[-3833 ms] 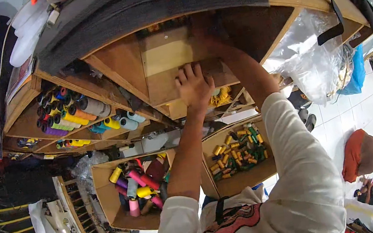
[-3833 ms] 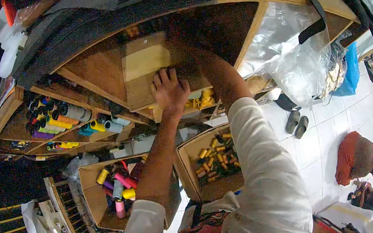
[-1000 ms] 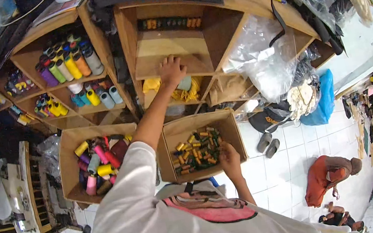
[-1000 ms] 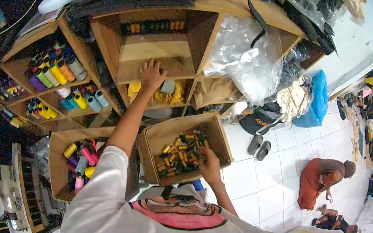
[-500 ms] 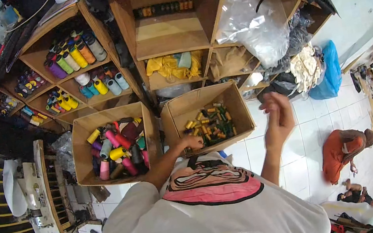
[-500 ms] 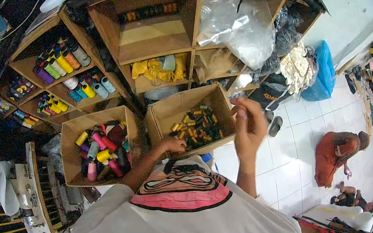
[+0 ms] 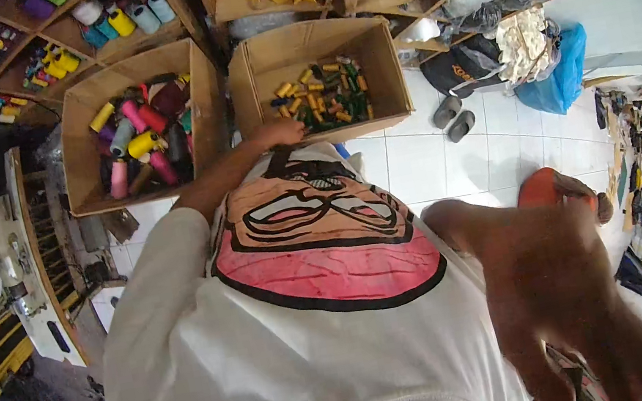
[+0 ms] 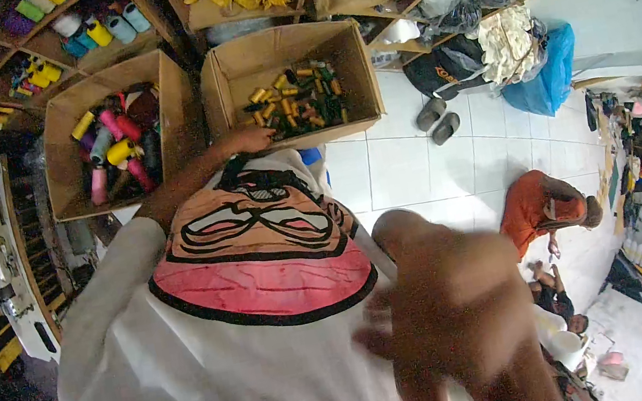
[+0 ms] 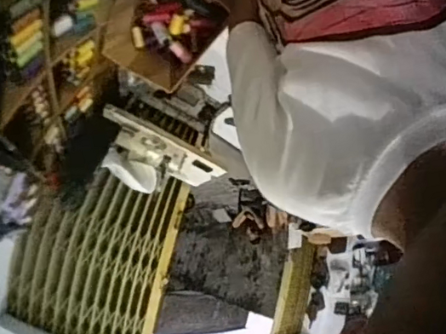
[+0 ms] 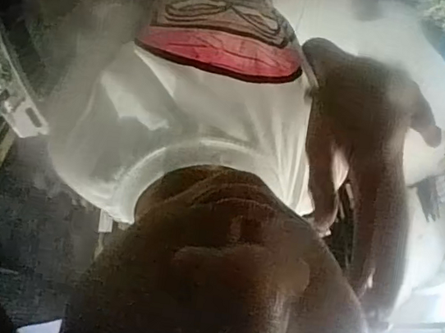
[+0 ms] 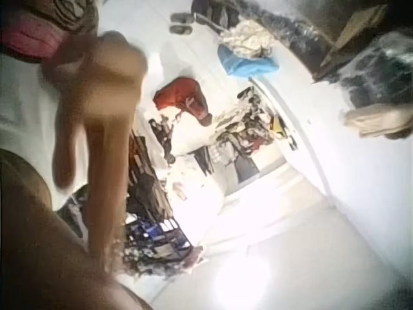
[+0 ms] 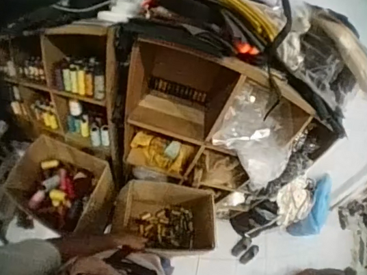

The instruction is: The recorder sorts small colorful thread bobbins from cardboard boxes into individual compartments of a wooden shelf.

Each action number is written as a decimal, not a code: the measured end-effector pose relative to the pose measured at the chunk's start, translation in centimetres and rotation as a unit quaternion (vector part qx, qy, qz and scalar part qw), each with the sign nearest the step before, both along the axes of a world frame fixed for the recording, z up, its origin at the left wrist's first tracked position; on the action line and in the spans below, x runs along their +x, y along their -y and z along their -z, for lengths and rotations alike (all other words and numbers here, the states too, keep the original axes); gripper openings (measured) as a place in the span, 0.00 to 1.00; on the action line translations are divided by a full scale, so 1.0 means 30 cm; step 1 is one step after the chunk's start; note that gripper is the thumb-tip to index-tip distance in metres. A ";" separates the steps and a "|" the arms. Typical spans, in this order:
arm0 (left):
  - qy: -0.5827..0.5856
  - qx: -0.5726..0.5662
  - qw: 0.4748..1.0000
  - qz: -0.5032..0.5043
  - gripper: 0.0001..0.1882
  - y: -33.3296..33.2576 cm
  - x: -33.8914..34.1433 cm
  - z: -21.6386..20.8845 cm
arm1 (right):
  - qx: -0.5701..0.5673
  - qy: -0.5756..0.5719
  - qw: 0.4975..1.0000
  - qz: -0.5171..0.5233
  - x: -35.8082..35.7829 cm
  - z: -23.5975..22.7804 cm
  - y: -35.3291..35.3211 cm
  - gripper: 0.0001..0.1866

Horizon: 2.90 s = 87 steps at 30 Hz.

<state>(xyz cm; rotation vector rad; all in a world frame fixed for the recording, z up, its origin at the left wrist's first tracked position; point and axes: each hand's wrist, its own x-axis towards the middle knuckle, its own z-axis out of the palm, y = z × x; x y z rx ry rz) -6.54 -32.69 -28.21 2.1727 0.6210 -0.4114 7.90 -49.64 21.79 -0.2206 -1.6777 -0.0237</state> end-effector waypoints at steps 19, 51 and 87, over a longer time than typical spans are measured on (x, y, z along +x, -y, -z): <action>-0.270 0.027 0.960 0.072 0.19 0.016 0.109 0.497 | -0.741 0.047 0.633 0.217 0.291 0.805 -0.029 0.20; -0.083 0.228 0.920 -0.307 0.18 0.080 0.517 0.622 | -0.730 0.247 0.630 0.100 0.612 1.017 -0.277 0.12; -0.124 0.053 0.976 -0.168 0.16 0.088 0.451 0.640 | -0.707 0.231 0.667 0.054 0.556 0.760 -0.350 0.14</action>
